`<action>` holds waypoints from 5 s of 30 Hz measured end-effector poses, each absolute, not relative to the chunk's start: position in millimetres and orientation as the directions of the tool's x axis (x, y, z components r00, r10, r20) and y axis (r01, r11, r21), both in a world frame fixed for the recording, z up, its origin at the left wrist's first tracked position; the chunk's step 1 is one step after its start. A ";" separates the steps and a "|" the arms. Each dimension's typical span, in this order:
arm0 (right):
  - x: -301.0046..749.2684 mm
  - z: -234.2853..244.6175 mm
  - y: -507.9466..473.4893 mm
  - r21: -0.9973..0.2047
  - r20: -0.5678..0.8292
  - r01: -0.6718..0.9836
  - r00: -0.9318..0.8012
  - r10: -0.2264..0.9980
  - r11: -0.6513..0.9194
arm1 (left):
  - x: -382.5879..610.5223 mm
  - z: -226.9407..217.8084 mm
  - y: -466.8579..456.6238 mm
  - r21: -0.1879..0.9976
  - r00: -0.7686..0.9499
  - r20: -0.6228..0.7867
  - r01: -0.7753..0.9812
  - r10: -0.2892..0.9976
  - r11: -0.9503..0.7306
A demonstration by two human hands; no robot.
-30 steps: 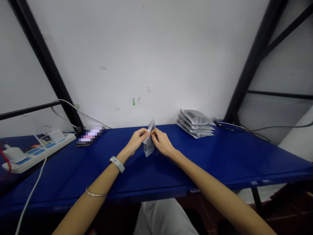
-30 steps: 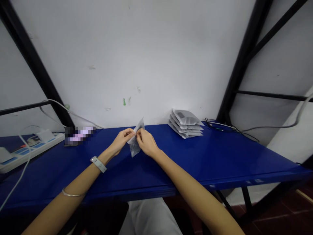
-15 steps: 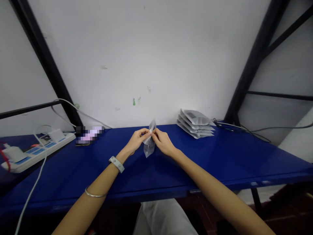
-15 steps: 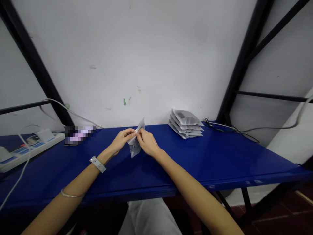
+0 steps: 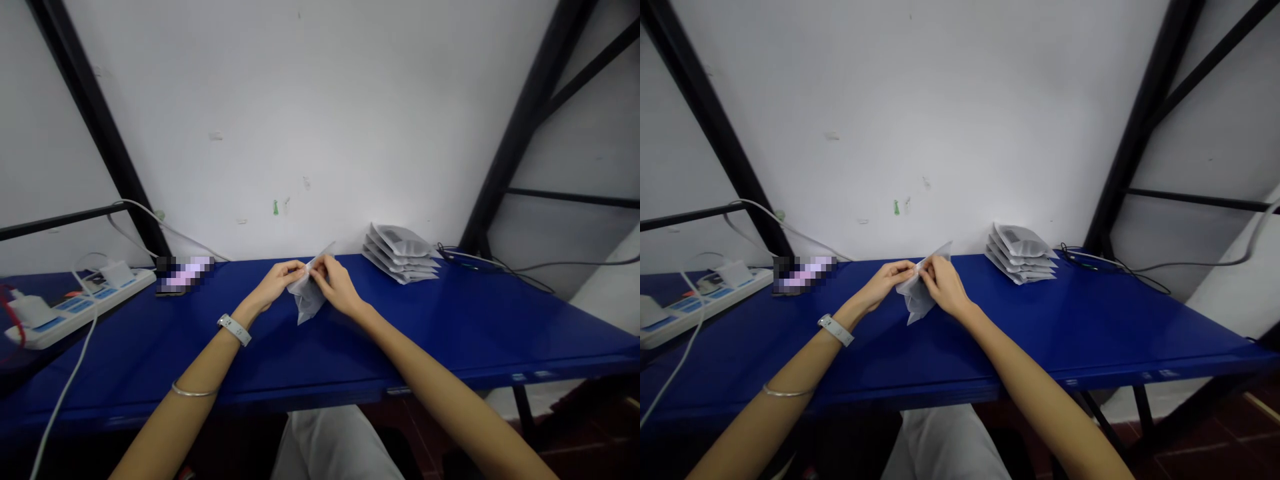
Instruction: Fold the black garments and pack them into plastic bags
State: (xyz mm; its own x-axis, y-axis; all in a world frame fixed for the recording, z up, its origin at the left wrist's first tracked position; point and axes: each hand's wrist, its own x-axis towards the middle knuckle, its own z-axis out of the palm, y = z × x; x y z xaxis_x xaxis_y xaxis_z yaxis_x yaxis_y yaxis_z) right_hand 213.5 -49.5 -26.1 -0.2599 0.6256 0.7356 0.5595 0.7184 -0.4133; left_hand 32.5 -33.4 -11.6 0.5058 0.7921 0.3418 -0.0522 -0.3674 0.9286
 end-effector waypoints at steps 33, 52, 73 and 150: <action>246.0 -11.2 -28.2 -0.599 0.709 0.531 0.003 0.706 0.599 | -4.8 -11.3 -2.9 0.466 0.068 0.743 0.662 0.666 -0.587; 249.1 -17.3 -24.0 -0.609 0.766 0.533 0.201 0.611 0.587 | -7.0 -25.2 7.6 0.926 -0.235 0.377 0.078 0.896 -0.370; 215.9 -24.4 -45.6 0.045 0.779 0.828 -0.379 0.500 0.558 | 29.2 -18.5 -22.3 0.346 0.335 0.747 0.540 0.574 -0.767; 216.8 -20.4 -42.0 -0.725 0.506 0.251 -0.439 0.743 0.642 | 34.3 -9.5 -34.8 0.399 0.266 0.782 0.479 0.563 -0.782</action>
State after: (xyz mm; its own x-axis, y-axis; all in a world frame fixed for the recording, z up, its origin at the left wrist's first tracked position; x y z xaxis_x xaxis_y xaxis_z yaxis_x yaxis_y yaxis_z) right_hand 216.8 -42.0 -20.4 -0.4387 0.7429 0.5057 0.2514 0.6417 -0.7246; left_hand 34.3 -34.8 -9.5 0.2665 0.5631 0.7823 0.4790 -0.7816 0.3995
